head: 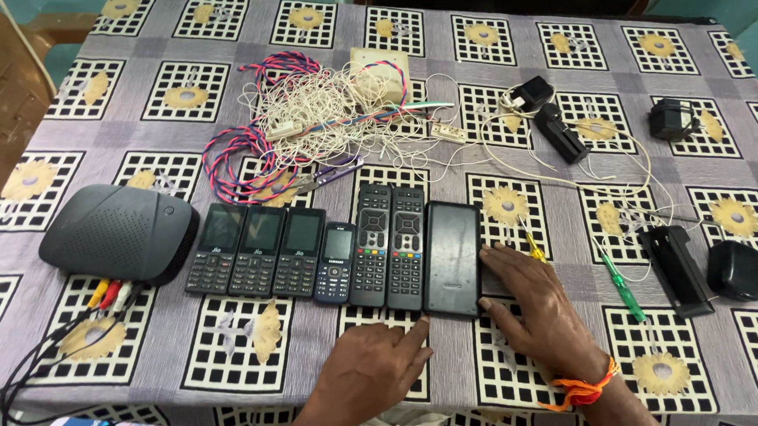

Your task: The person disassembles a black mobile phone by removing the back cover and battery. They then use a yellow screwdriver to work on the phone's internal components. Afterward, they reassemble the phone and place it on a table alongside other mobile phones and remote controls.

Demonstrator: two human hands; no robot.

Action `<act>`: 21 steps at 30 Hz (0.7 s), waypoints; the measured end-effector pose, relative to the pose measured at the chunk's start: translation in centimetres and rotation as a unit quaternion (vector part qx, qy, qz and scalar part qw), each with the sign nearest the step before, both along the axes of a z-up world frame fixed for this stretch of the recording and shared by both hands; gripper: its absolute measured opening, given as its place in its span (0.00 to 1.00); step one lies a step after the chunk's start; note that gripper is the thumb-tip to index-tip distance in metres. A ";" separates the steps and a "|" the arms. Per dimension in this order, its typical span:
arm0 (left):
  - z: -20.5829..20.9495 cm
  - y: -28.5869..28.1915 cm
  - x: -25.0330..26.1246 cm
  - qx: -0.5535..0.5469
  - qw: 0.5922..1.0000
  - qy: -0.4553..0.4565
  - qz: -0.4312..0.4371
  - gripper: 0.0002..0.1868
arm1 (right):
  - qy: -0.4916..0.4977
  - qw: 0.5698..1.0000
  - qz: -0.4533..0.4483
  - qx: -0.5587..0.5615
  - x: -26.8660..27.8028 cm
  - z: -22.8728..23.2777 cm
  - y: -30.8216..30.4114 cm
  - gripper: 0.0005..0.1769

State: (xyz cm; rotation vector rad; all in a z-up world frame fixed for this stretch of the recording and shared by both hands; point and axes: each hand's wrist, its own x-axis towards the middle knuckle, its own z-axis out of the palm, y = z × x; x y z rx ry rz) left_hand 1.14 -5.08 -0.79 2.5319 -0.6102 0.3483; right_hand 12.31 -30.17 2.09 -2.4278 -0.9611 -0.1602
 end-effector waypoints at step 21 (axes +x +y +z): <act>-2.1 0.1 0.5 -0.049 0.996 0.066 -0.017 0.22 | 0.151 0.971 -0.169 0.073 7.1 0.7 3.1 0.20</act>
